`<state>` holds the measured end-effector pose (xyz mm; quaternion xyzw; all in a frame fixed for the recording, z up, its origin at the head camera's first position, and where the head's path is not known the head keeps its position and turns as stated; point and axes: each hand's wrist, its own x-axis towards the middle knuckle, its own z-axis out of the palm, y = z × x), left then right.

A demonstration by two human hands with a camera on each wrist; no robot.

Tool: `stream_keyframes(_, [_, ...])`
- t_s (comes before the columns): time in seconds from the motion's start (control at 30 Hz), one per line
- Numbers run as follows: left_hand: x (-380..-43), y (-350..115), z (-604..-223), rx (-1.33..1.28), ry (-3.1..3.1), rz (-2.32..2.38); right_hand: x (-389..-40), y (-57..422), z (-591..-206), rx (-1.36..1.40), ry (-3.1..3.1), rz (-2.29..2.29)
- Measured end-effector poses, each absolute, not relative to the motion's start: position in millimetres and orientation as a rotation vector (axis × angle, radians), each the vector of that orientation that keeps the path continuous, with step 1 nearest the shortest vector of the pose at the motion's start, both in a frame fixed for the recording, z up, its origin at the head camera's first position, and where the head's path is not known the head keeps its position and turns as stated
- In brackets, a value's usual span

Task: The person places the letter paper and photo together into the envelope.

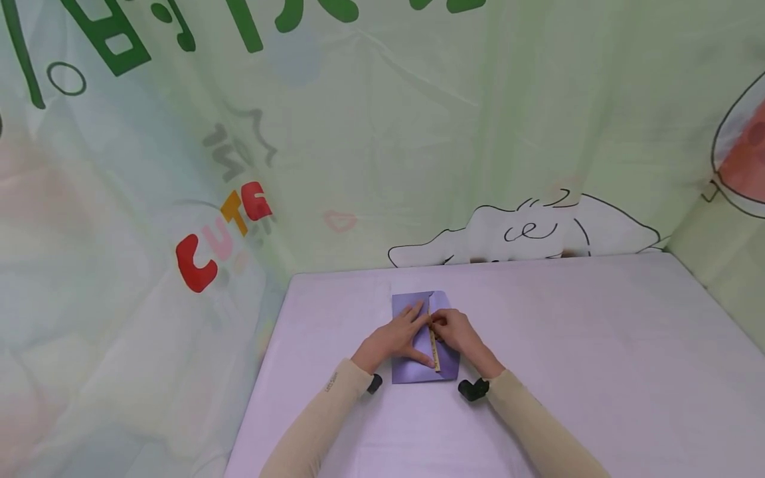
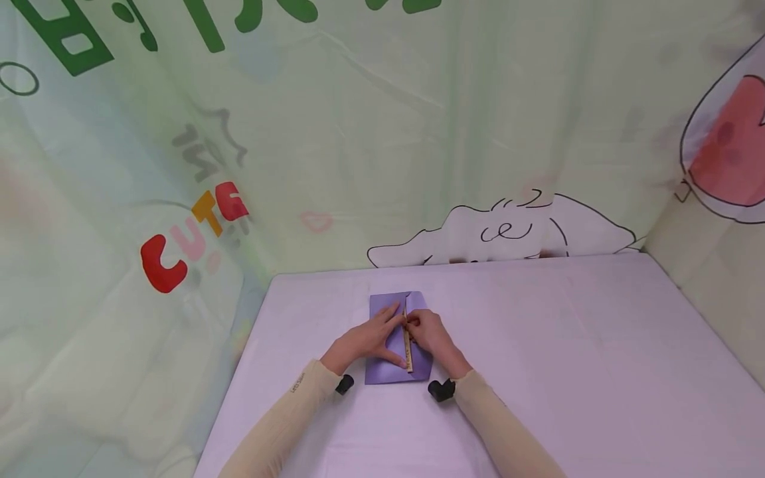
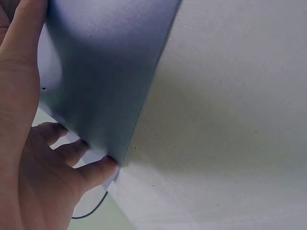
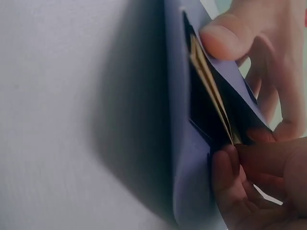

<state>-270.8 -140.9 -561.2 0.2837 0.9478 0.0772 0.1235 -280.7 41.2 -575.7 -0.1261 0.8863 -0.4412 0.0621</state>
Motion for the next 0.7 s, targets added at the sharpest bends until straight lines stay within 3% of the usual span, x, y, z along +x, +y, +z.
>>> stream_keyframes(0.47, [-271.4,-139.8,-556.5,0.890,2.803,0.193,-271.6,48.7,-568.2,-0.515,2.822,-1.226])
stream_keyframes(0.7, [-268.5,-138.9,-574.6,0.925,2.902,0.227,-260.1,72.4,-566.3,-0.501,2.755,-1.234])
